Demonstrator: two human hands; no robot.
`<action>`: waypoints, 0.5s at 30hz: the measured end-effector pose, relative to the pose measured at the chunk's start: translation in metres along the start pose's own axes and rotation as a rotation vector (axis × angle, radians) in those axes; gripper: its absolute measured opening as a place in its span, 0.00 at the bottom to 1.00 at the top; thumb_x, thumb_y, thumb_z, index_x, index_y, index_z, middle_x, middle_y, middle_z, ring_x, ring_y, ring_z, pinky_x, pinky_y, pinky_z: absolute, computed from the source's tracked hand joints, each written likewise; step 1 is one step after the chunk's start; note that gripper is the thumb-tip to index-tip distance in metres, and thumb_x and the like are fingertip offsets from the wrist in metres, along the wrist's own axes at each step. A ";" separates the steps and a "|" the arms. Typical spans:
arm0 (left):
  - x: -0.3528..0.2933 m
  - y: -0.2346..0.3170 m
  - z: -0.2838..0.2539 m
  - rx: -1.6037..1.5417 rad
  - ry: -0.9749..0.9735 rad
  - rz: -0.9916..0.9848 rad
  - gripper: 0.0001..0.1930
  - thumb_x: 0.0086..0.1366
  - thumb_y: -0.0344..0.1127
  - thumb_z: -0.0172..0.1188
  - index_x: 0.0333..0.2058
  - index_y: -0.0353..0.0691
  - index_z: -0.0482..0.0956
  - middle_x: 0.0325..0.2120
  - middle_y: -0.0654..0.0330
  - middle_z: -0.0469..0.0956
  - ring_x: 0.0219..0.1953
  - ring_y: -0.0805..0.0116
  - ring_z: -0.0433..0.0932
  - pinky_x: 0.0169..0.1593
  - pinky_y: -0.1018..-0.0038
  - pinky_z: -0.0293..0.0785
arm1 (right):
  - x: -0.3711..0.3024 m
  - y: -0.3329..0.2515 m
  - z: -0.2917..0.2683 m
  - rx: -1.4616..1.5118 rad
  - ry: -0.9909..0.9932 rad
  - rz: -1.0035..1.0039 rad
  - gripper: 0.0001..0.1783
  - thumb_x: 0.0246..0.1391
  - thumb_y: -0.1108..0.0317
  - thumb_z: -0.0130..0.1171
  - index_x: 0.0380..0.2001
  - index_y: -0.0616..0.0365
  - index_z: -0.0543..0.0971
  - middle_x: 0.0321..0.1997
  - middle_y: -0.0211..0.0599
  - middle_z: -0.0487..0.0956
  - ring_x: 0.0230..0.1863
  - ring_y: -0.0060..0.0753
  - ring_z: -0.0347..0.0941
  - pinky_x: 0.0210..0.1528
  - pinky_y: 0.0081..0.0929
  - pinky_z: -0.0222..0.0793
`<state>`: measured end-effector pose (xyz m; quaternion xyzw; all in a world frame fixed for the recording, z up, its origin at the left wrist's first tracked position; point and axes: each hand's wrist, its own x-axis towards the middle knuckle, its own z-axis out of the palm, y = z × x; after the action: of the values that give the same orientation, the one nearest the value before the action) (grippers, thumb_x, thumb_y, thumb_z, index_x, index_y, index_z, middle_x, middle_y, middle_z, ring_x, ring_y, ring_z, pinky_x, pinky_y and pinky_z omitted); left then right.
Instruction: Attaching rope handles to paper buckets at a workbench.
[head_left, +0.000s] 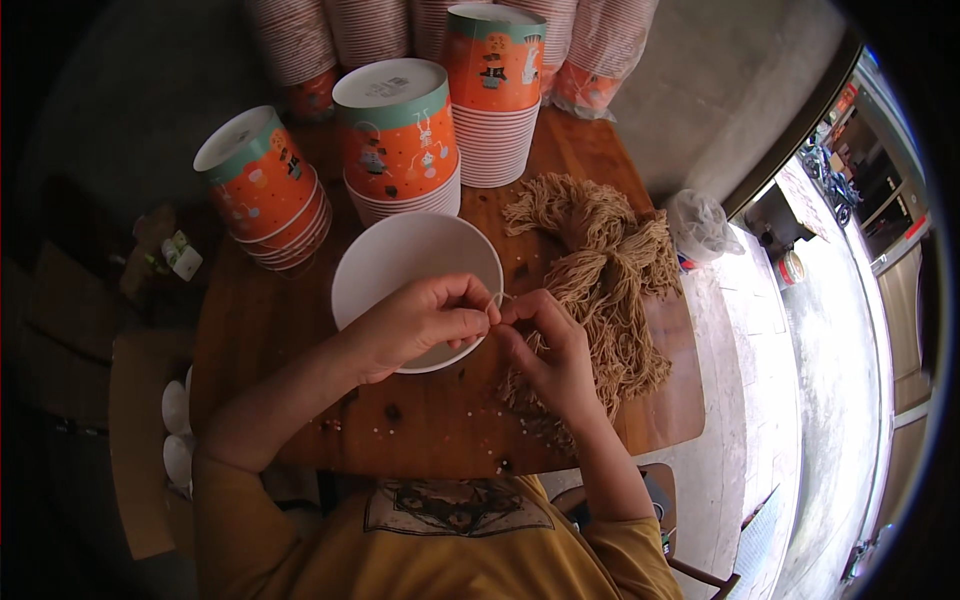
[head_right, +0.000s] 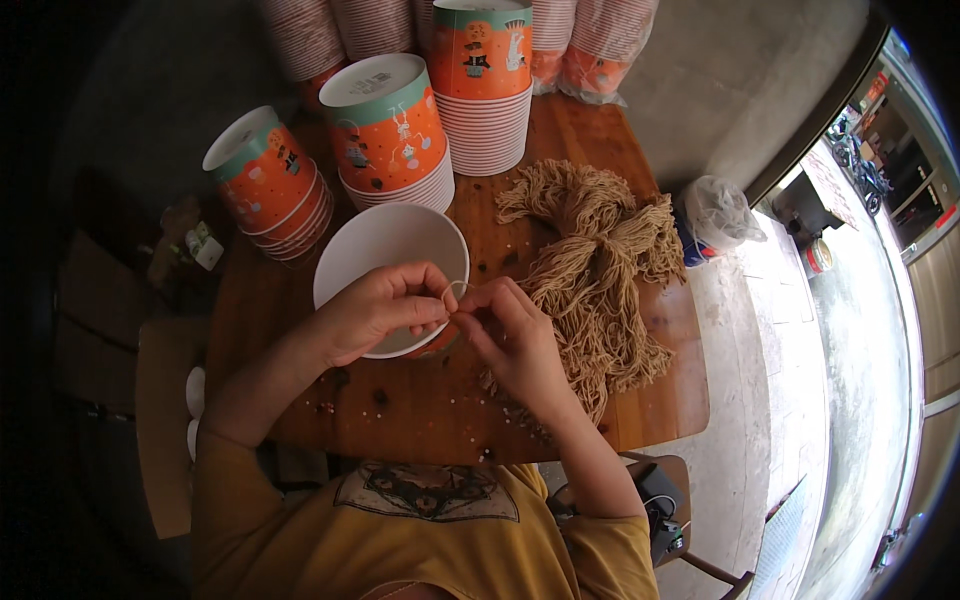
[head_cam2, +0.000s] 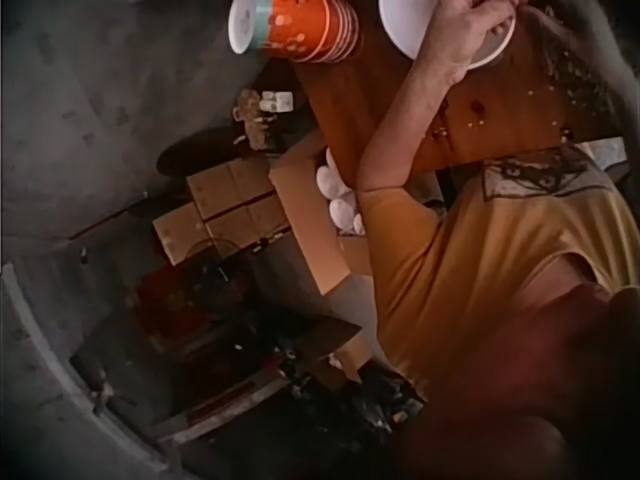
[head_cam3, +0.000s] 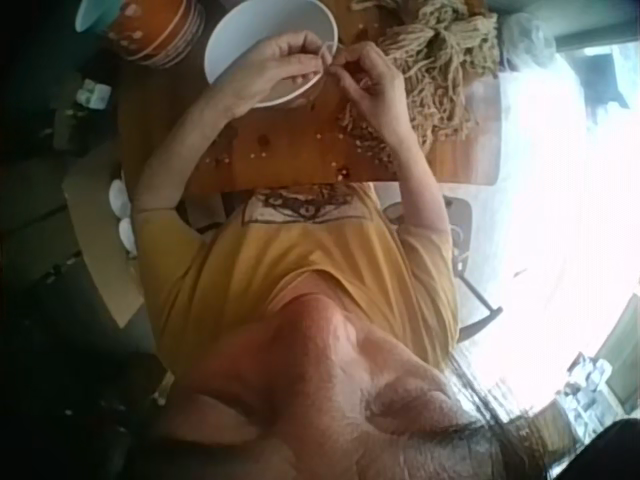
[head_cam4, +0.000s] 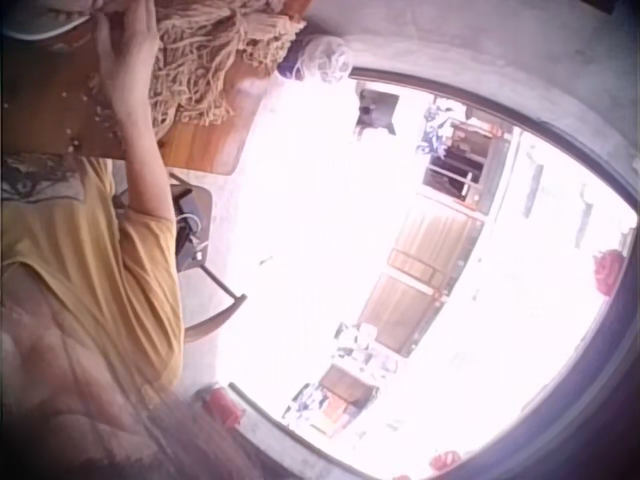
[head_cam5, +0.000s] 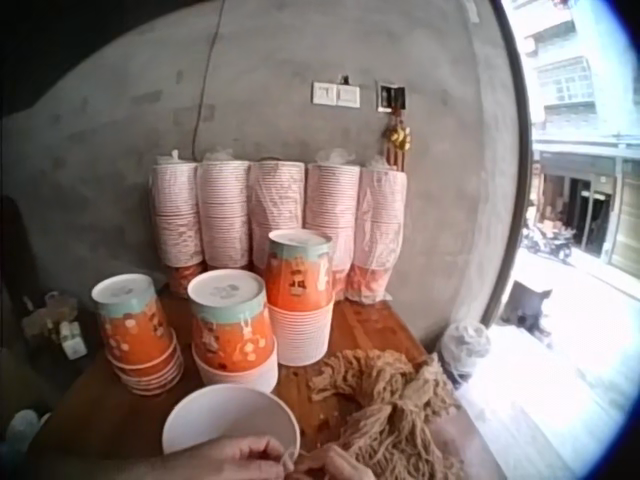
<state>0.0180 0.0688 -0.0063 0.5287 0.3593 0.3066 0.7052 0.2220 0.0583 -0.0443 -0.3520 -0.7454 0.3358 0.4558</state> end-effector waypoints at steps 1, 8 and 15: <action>0.000 0.000 0.000 0.017 -0.002 -0.001 0.05 0.66 0.29 0.55 0.39 0.36 0.74 0.32 0.68 0.72 0.33 0.82 0.69 0.40 0.83 0.68 | 0.000 0.000 0.001 -0.013 0.011 0.013 0.08 0.53 0.77 0.62 0.36 0.62 0.75 0.34 0.32 0.75 0.31 0.25 0.73 0.33 0.21 0.70; 0.002 0.003 -0.001 0.083 -0.013 -0.016 0.05 0.66 0.29 0.55 0.40 0.38 0.73 0.33 0.68 0.72 0.35 0.83 0.70 0.43 0.83 0.68 | 0.000 0.001 0.005 0.045 0.039 0.062 0.08 0.53 0.77 0.63 0.34 0.61 0.74 0.31 0.34 0.76 0.28 0.24 0.73 0.31 0.21 0.70; 0.004 -0.005 -0.009 0.204 0.011 0.106 0.07 0.65 0.29 0.57 0.41 0.37 0.72 0.34 0.67 0.74 0.39 0.80 0.73 0.46 0.80 0.70 | -0.001 0.002 0.003 0.001 0.009 0.068 0.07 0.52 0.77 0.62 0.33 0.61 0.74 0.31 0.34 0.76 0.27 0.24 0.72 0.30 0.21 0.69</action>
<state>0.0130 0.0754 -0.0131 0.6145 0.3640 0.3082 0.6284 0.2203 0.0582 -0.0474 -0.3785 -0.7307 0.3499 0.4477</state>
